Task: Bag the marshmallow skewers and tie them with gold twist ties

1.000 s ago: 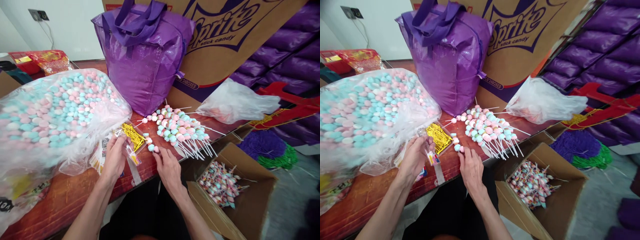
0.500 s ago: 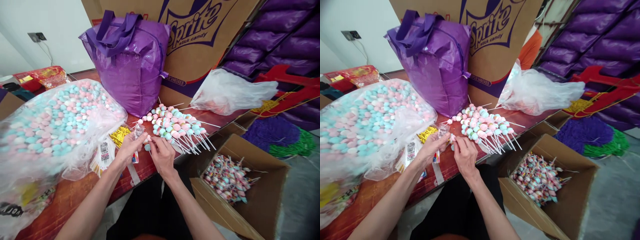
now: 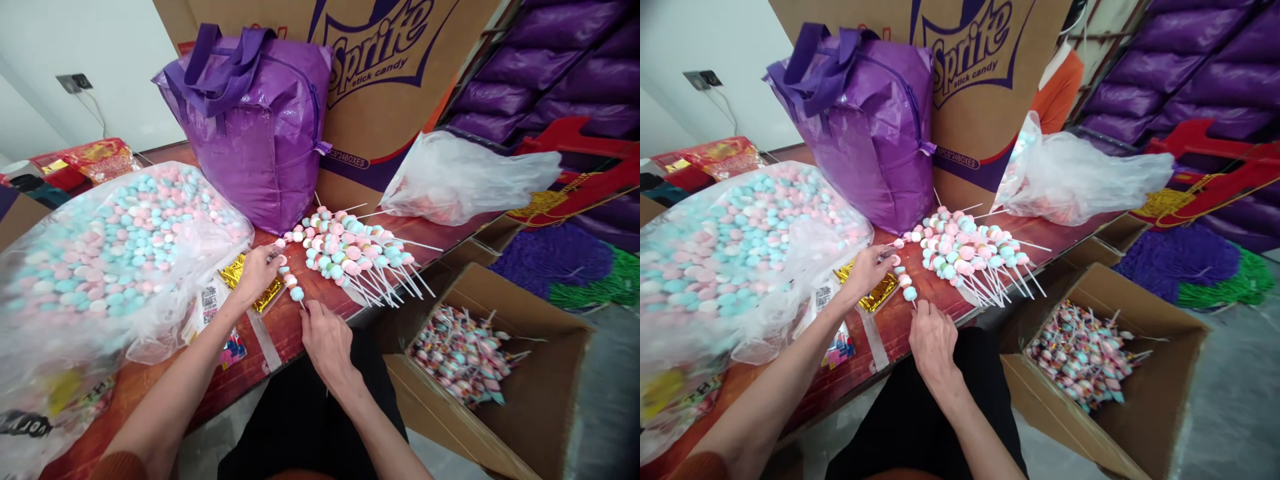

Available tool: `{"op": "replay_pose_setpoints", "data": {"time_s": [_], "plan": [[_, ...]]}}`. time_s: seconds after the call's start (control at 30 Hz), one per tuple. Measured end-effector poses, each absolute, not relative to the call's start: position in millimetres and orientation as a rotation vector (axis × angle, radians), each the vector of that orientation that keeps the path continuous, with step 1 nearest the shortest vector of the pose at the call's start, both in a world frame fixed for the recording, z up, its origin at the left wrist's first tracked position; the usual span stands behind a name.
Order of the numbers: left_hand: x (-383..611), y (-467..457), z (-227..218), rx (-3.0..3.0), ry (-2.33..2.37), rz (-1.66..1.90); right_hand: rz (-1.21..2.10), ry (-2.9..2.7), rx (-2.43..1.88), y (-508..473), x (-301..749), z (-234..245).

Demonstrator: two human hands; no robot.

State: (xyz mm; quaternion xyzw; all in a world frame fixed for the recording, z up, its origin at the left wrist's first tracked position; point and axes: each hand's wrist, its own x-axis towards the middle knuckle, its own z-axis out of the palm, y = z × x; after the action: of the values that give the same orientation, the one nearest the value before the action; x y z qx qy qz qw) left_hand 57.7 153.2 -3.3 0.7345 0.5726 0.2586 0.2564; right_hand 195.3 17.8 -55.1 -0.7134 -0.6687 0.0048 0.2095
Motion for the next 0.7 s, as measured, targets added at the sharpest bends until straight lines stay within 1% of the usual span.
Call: {"op": "replay_pose_setpoints", "data": {"time_s": [0.07, 0.2, 0.37, 0.7], "plan": [[62, 163, -3, 2.069, 1.57, 0.606, 0.068, -1.814, -1.958, 22, 198, -56], [68, 175, -4, 2.178, 1.606, 0.385, 0.139, -1.729, -1.767, 22, 208, -58], [72, 179, -3, 2.232, 1.612, 0.165, 0.113, -1.67, -1.731, 21, 208, -62], [69, 182, 2, 2.246, 1.539, 0.016, 0.082, -1.696, -1.819, 24, 205, -64]]}}
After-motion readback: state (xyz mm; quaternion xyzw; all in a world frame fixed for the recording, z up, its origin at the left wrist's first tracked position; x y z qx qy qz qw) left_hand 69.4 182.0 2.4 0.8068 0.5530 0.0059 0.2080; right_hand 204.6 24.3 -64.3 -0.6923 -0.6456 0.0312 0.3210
